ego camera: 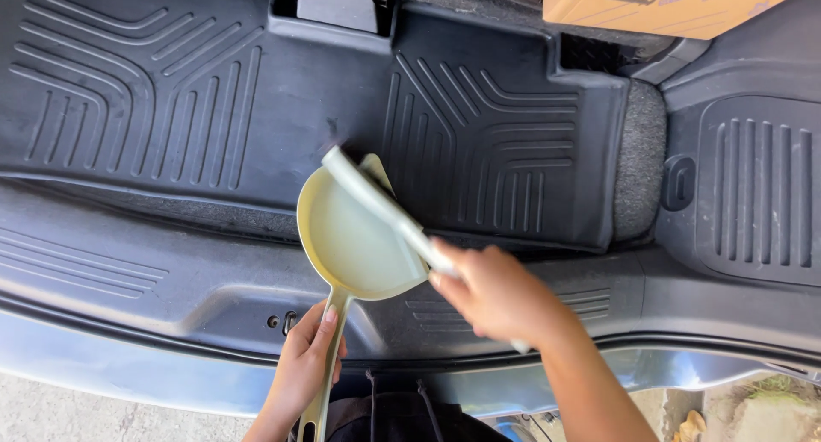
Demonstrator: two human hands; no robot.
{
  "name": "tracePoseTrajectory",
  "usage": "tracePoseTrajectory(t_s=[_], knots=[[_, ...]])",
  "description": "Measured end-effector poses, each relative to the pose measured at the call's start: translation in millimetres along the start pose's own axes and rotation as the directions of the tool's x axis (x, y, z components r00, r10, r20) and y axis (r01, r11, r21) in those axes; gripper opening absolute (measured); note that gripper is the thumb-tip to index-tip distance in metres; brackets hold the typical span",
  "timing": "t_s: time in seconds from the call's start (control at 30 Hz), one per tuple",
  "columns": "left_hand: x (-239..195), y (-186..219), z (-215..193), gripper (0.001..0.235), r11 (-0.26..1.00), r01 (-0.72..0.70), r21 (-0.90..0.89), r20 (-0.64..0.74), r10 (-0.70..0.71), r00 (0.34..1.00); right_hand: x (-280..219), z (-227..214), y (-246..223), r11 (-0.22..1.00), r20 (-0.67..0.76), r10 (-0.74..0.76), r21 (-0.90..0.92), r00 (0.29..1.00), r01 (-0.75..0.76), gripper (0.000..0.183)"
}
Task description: The person sweeps the black rubber floor mat in the trunk of a car using a small brush and a dustpan. They systematically sweep debris from the mat's grooves and edges, occasionally moving a cardboard box to access the area underneath.
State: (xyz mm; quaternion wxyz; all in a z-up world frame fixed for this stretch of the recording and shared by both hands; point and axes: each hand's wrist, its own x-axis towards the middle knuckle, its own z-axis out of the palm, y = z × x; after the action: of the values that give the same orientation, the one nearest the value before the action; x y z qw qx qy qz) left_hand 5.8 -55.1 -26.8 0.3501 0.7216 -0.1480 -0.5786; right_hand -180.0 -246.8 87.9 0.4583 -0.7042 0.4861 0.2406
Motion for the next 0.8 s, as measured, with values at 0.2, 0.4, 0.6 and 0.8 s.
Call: tracePoseTrajectory(t_s=[0.2, 0.4, 0.6, 0.8], knots=[[-1.5, -3.7, -1.2, 0.044, 0.999, -0.039, 0.002, 0.007, 0.039, 0.999, -47.5, 4.4, 51.5, 0.981, -0.141, 0.004, 0.191, 0.99, 0.023, 0.061], [-7.4, -2.5, -2.8, 0.043, 1.0, -0.021, 0.016, 0.0, 0.021, 1.0, -74.2, -35.1, 81.3, 0.828, -0.405, 0.555, 0.353, 0.727, -0.436, 0.055], [-5.8, -5.5, -4.1, 0.043, 1.0, -0.018, 0.011, 0.005, 0.018, 1.0, -48.4, -15.6, 148.6, 0.715, -0.369, 0.656, 0.582, 0.658, -0.387, 0.051], [-0.6, -10.1, -0.9, 0.043, 0.998, -0.052, 0.035, 0.001, 0.052, 0.999, -8.6, 58.7, 68.5, 0.924, -0.27, 0.378, 0.167, 0.886, -0.343, 0.053]])
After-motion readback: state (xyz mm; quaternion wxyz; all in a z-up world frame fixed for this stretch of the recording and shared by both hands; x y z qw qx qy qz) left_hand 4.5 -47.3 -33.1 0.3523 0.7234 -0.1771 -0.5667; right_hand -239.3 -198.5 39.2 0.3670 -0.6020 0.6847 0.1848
